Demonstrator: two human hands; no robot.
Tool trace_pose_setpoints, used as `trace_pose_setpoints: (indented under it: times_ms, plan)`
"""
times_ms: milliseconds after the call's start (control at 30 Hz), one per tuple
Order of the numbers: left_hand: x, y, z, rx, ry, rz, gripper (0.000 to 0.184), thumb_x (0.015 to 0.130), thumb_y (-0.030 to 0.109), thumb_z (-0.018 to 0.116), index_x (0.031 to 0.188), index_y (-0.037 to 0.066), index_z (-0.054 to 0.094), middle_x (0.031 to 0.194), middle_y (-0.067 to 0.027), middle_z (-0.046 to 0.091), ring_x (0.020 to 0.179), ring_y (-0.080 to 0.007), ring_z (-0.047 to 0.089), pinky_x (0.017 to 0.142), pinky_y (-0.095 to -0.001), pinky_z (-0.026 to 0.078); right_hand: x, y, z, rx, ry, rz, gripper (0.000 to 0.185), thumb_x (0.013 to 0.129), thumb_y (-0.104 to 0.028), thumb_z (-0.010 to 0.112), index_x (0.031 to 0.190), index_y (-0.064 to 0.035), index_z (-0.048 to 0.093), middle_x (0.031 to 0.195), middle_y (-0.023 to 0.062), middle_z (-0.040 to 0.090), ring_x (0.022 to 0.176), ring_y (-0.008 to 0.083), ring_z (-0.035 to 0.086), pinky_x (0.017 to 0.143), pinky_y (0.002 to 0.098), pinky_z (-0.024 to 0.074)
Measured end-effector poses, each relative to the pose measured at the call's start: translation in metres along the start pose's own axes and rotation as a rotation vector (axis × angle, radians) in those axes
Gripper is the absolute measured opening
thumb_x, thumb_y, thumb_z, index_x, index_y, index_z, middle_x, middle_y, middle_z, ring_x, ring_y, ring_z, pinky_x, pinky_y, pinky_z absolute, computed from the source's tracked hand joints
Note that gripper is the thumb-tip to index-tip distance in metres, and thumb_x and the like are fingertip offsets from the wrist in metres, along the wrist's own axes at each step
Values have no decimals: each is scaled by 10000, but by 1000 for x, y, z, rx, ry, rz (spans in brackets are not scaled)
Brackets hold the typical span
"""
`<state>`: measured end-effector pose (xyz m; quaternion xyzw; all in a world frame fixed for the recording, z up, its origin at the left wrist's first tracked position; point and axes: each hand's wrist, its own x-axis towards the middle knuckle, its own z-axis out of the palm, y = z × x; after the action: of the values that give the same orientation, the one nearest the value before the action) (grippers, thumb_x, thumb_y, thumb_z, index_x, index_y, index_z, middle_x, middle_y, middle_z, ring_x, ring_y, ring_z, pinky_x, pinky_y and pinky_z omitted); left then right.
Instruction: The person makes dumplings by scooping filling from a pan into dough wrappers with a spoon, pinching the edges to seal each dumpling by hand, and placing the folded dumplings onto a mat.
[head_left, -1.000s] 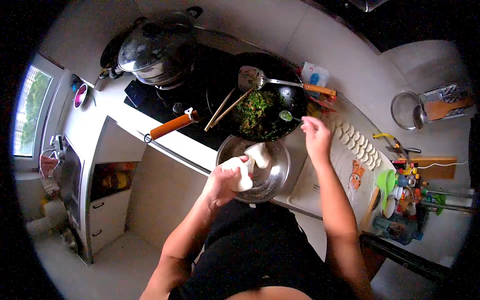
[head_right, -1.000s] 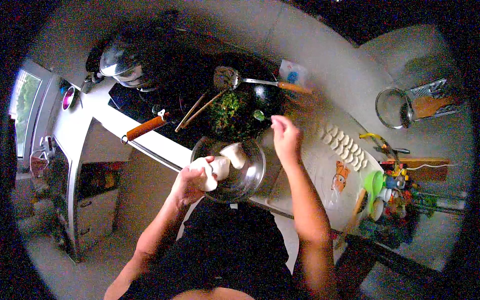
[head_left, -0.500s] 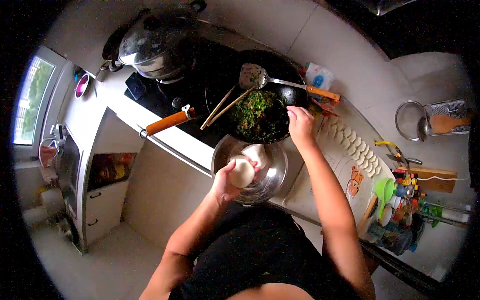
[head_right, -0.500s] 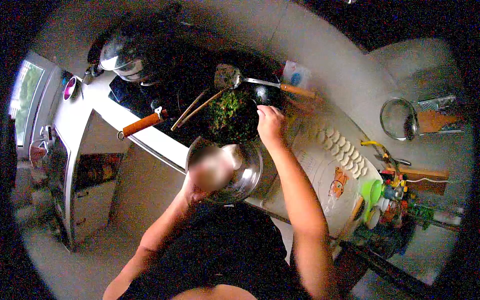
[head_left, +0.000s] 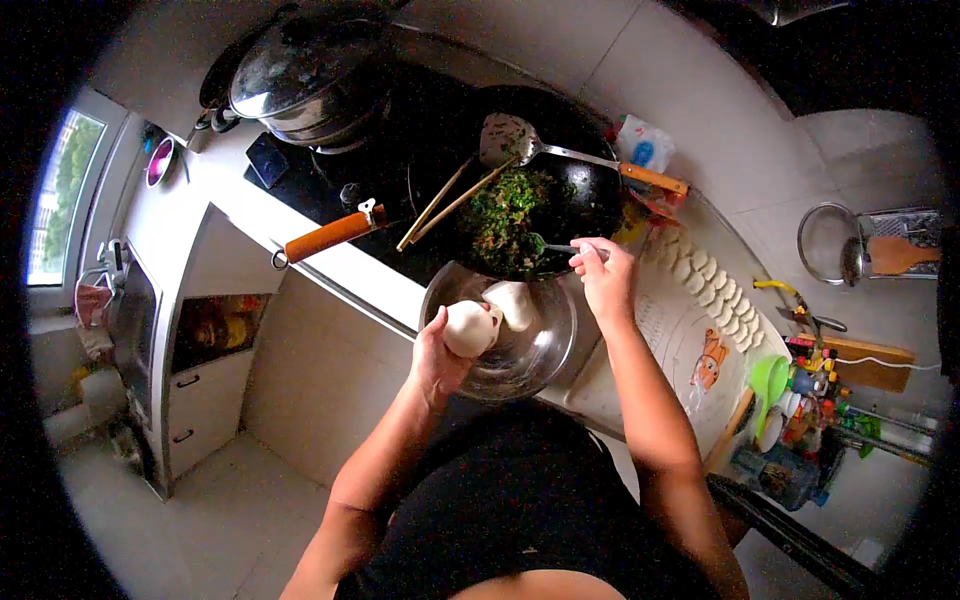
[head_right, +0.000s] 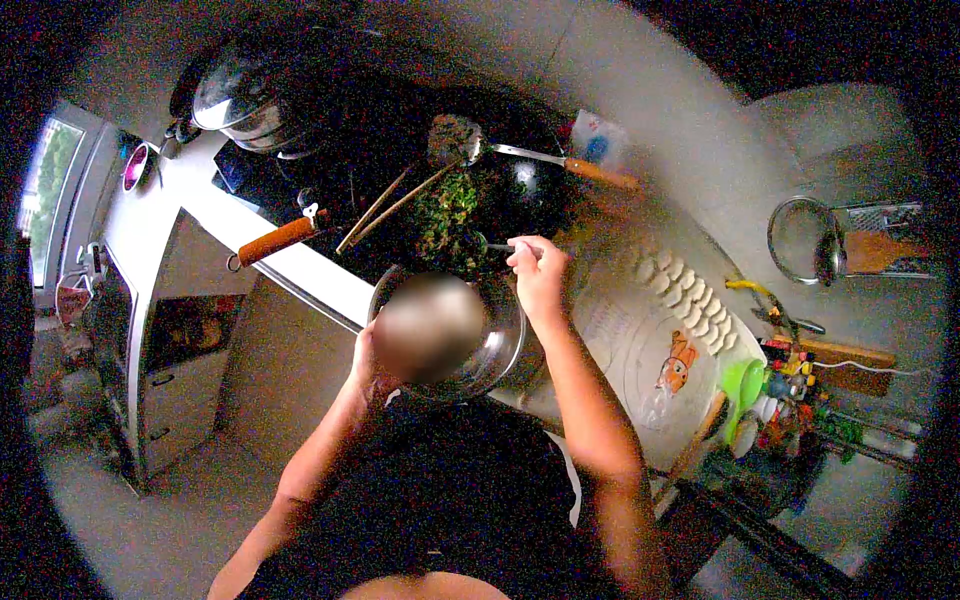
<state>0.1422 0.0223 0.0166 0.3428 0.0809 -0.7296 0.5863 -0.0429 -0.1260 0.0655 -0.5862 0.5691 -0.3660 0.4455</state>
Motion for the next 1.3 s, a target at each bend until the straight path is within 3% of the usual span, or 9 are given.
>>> trace_pose_setpoints:
  times_ms: [167, 400, 433, 567, 733, 800, 1067, 1300]
  plan:
    - [9, -4, -13, -15, 160, -19, 399, 914, 329, 406, 1144, 10, 471, 1134, -104, 536, 1048, -235, 518, 894, -346, 417, 0, -1, -3, 197, -17, 212, 187, 860, -113, 497, 880, 30, 615, 655, 73, 601, 523, 88, 526, 480, 211, 447]
    - [16, -1, -28, -66, 157, 1, 384, 887, 318, 474, 1135, 25, 472, 1090, -84, 538, 1007, -215, 525, 872, -338, 421, 5, 12, -5, 471, 95, 389, 196, 860, -150, 499, 845, 16, 601, 641, 109, 599, 468, 146, 545, 402, 262, 471]
    - [15, 1, -27, -80, 168, 9, 381, 886, 314, 474, 1134, 25, 473, 1097, -84, 534, 1012, -218, 522, 869, -343, 422, 2, 11, -9, 487, 69, 419, 216, 865, -152, 488, 894, 38, 586, 682, 115, 596, 523, 157, 555, 474, 274, 490]
    - [2, 11, -20, -71, 170, 58, 379, 883, 312, 474, 1139, 32, 473, 1123, -88, 521, 1031, -223, 508, 865, -355, 421, -2, 17, -16, 560, 65, 448, 228, 880, -166, 491, 912, 42, 579, 685, 109, 596, 529, 150, 553, 482, 273, 491]
    - [-2, 19, -22, -69, 203, 92, 392, 887, 329, 461, 1148, 36, 469, 1131, -86, 518, 1042, -217, 501, 872, -356, 416, -7, 9, -21, 431, 21, 355, 209, 885, -135, 477, 907, 42, 587, 670, 97, 594, 534, 134, 547, 505, 249, 487]
    - [0, 18, -27, -76, 227, 104, 396, 888, 333, 456, 1151, 37, 469, 1130, -85, 519, 1044, -216, 501, 876, -355, 414, -10, 1, -20, 71, -51, 63, 203, 881, -116, 475, 887, 46, 597, 659, 93, 591, 544, 124, 548, 510, 239, 483]
    - [-7, 17, -1, -85, 143, 73, 411, 904, 350, 405, 1157, 32, 465, 1131, -94, 524, 1044, -229, 507, 891, -371, 410, -3, 11, -9, 462, 31, 431, 206, 846, -131, 492, 865, 49, 590, 662, 113, 590, 510, 151, 547, 453, 272, 496]
    - [-17, 28, 25, -52, 83, 105, 424, 926, 328, 328, 1186, 28, 477, 1152, -108, 534, 1061, -232, 512, 905, -369, 406, -4, 25, -22, 647, 85, 530, 209, 839, -170, 512, 847, 23, 594, 662, 117, 599, 505, 178, 567, 447, 320, 519]
